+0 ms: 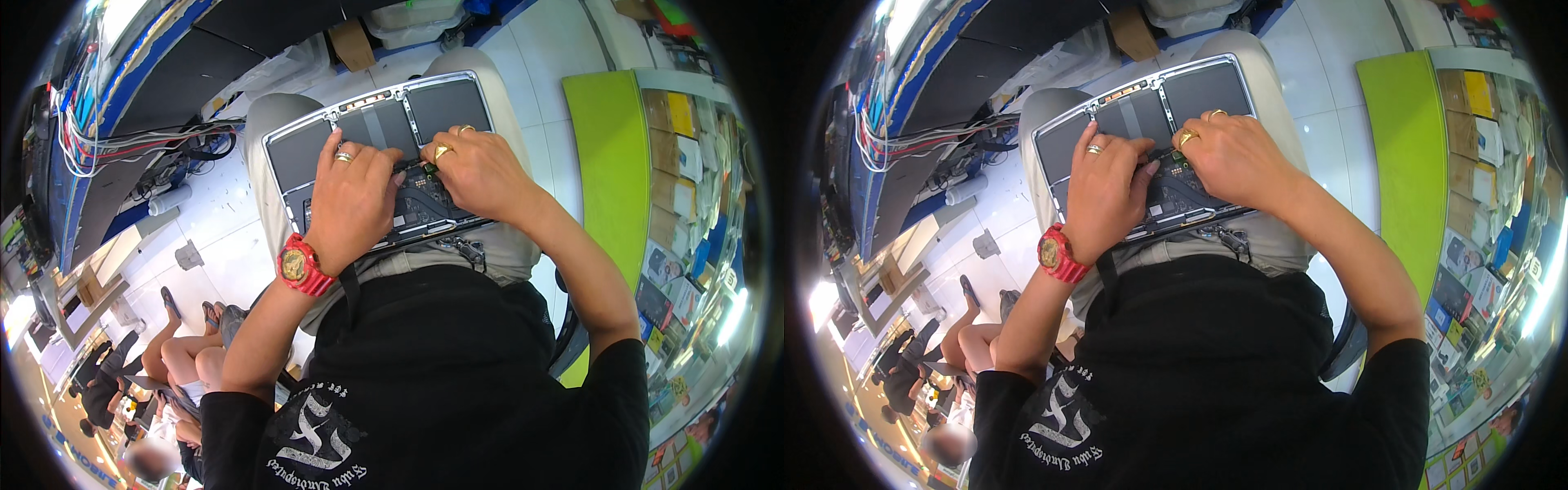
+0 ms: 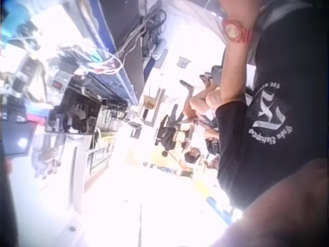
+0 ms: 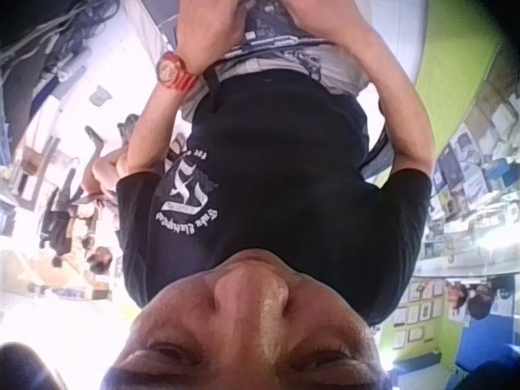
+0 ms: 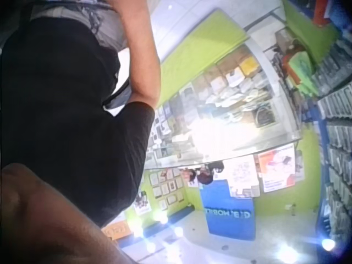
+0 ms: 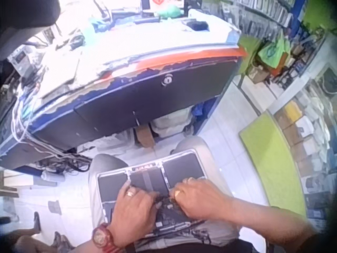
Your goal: The person repairs an open laptop on their lap using a screwdriver to manipulate internal components and connects a power adapter.
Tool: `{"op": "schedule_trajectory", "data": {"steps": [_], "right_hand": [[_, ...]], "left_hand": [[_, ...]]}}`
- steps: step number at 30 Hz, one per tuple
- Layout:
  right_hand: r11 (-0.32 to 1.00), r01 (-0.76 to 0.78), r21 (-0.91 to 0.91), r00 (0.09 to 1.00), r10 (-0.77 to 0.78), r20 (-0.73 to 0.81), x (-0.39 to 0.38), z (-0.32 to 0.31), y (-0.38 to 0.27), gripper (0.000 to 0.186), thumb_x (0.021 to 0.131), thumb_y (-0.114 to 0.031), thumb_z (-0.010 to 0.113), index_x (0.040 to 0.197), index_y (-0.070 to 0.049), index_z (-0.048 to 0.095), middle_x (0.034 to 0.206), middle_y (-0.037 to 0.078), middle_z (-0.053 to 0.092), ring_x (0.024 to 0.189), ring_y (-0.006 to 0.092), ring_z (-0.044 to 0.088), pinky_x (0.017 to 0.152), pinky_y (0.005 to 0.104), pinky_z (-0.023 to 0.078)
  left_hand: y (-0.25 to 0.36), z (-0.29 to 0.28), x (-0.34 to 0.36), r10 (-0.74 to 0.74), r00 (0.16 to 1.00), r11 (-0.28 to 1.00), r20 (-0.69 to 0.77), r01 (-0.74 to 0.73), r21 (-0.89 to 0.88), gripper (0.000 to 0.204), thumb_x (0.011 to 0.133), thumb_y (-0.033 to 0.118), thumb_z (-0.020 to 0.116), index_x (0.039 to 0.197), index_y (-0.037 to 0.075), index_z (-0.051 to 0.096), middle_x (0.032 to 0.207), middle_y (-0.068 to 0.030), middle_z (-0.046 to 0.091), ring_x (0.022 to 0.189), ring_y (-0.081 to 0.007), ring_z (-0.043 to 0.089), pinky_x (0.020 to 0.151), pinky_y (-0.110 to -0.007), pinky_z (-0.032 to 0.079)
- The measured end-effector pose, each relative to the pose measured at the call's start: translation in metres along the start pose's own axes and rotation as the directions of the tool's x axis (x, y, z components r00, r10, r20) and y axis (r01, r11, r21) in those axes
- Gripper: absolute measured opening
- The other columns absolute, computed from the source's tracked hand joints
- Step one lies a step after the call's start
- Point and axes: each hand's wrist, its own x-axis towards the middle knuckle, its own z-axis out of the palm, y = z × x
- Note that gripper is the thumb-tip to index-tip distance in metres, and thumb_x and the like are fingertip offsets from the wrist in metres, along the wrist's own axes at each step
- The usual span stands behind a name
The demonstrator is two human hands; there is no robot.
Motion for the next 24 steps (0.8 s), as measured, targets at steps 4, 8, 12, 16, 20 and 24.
{"op": "schedule_trajectory", "data": {"steps": [4,8,12,16,20,24], "right_hand": [[1.000,-0.021,0.021,1.000,0.021,0.012,0.001,0.000,0.001,0.015,0.088,-0.007,0.070,0.101,-0.004,0.078,0.097,0.010,0.078,0.092,0.0326,0.074,0.078,0.0452,0.061],[0.998,-0.043,0.044,0.998,0.042,0.036,0.002,-0.001,0.002,0.015,0.089,-0.007,0.070,0.102,-0.003,0.078,0.098,0.012,0.079,0.095,0.0346,0.075,0.080,0.0471,0.060],[0.994,-0.085,0.067,0.991,0.078,0.108,0.002,-0.002,0.004,0.017,0.091,-0.006,0.075,0.108,-0.002,0.077,0.108,0.012,0.079,0.103,0.0358,0.074,0.090,0.0477,0.059],[0.993,-0.103,0.059,0.986,0.094,0.136,0.004,-0.001,0.005,0.018,0.092,-0.006,0.075,0.109,-0.001,0.077,0.108,0.014,0.079,0.106,0.0369,0.074,0.092,0.0484,0.058],[0.993,-0.117,0.030,0.979,0.110,0.169,0.006,-0.002,0.004,0.018,0.093,-0.007,0.075,0.110,-0.001,0.076,0.108,0.015,0.079,0.107,0.0378,0.074,0.094,0.0486,0.058],[0.991,-0.125,0.047,0.981,0.116,0.157,0.005,-0.003,0.005,0.019,0.093,-0.008,0.076,0.110,-0.001,0.076,0.108,0.015,0.079,0.109,0.0381,0.074,0.095,0.0487,0.058]], "left_hand": [[0.000,-0.001,0.002,-0.028,1.000,0.999,0.005,0.028,-0.031,0.022,0.092,0.008,0.081,0.113,0.008,0.076,0.090,-0.0061,0.073,0.097,-0.0290,0.070,0.123,-0.057,0.040],[0.000,-0.008,0.008,-0.088,0.995,0.990,0.052,0.093,-0.106,0.016,0.094,0.010,0.081,0.109,0.007,0.078,0.087,-0.0064,0.075,0.094,-0.0291,0.071,0.123,-0.057,0.040],[0.000,-0.011,0.013,-0.106,0.990,0.989,0.091,0.114,-0.092,0.012,0.095,0.012,0.078,0.107,0.008,0.078,0.088,-0.0083,0.077,0.098,-0.0331,0.072,0.120,-0.059,0.043],[-0.003,-0.009,0.016,-0.085,0.990,0.992,0.110,0.094,-0.078,0.011,0.097,0.011,0.077,0.107,0.007,0.077,0.089,-0.0102,0.078,0.098,-0.0342,0.072,0.119,-0.060,0.043],[-0.005,-0.009,0.016,-0.091,0.989,0.992,0.114,0.099,-0.074,0.010,0.098,0.011,0.076,0.107,0.007,0.077,0.092,-0.0119,0.078,0.098,-0.0350,0.072,0.119,-0.060,0.044],[-0.005,-0.010,0.017,-0.081,0.989,0.992,0.121,0.093,-0.089,0.010,0.099,0.012,0.076,0.107,0.006,0.077,0.092,-0.0128,0.078,0.098,-0.0352,0.072,0.119,-0.060,0.043]]}}
